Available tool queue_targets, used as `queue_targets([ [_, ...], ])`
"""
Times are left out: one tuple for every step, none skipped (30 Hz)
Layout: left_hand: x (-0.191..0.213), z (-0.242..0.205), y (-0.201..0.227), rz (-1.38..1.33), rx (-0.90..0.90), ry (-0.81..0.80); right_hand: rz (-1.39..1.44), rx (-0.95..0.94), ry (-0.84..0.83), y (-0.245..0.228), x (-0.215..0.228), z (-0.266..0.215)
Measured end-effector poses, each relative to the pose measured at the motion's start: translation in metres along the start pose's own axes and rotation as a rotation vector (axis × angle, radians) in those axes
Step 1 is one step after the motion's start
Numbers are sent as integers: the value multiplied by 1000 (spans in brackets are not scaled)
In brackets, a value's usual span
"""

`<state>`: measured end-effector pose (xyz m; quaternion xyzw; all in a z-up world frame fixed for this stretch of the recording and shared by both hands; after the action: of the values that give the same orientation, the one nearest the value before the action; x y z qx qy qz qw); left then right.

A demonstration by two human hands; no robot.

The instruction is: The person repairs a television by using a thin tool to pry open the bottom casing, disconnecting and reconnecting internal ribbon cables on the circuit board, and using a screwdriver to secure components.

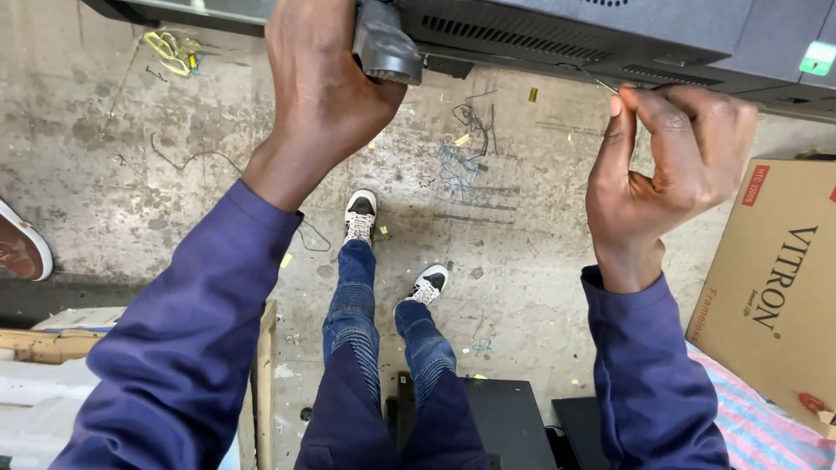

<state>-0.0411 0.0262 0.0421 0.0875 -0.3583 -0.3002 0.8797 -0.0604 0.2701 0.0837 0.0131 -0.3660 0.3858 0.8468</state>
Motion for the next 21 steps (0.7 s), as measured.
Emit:
queue_targets([
  [0,0,0,0,-4,4,-4,0,11,1,-1,0],
  [1,1,1,-2,-9,8,-10,-1,23,2,-2,-1],
  [1,1,0,-2,-9,8,-10,-1,23,2,-3,0],
  [1,1,1,-5,-18,8,-3,13,29,1,-3,0],
  [1,0,1,-7,-27,8,4,28,34,0,-3,1],
  [1,0,0,-8,-26,9,3,29,33,0,-1,1],
  [0,-1,0,-2,-20,4,-7,34,15,-1,-1,2],
  [0,-2,-1,5,-14,-1,-15,39,-3,-2,-1,3],
  [0,-3,-2,7,-13,-1,-14,40,-3,-4,0,5],
  [-1,-4,-3,19,-2,-11,-20,67,-18,-6,1,7],
  [-1,-5,-4,32,9,-21,-26,93,-33,-9,2,9],
  [-1,-5,-4,30,8,-20,-28,93,-32,-8,3,10],
  [-1,-6,-3,19,-1,-19,-25,93,-63,-6,2,10],
  [-1,-6,-2,9,-8,-18,-21,92,-94,-5,2,11],
  [0,-5,-1,9,-7,-18,-22,92,-95,-5,4,11],
  [1,-4,-1,40,17,-27,-30,53,-156,-1,3,10],
  [2,-3,-1,72,41,-37,-38,14,-217,2,1,10],
  [2,-4,-1,70,40,-38,-39,12,-218,0,3,11],
  [1,-4,-1,71,37,-48,-37,4,-233,-1,4,13],
  [2,-4,-1,80,37,-54,-28,2,-247,-2,3,15],
  [5,-4,0,87,39,-52,-22,7,-247,-2,2,14],
])
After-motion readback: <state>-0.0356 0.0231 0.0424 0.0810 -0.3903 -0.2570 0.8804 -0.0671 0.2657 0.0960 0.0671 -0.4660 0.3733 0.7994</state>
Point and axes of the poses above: each hand's wrist, its own z-axis towards the middle knuckle, its own x-axis out of the back of the hand, y = z × x, the point moved 6 cm from there along z, towards the middle knuckle, and after that the axes turned 10 degrees about -x, right-handed, at the moved point
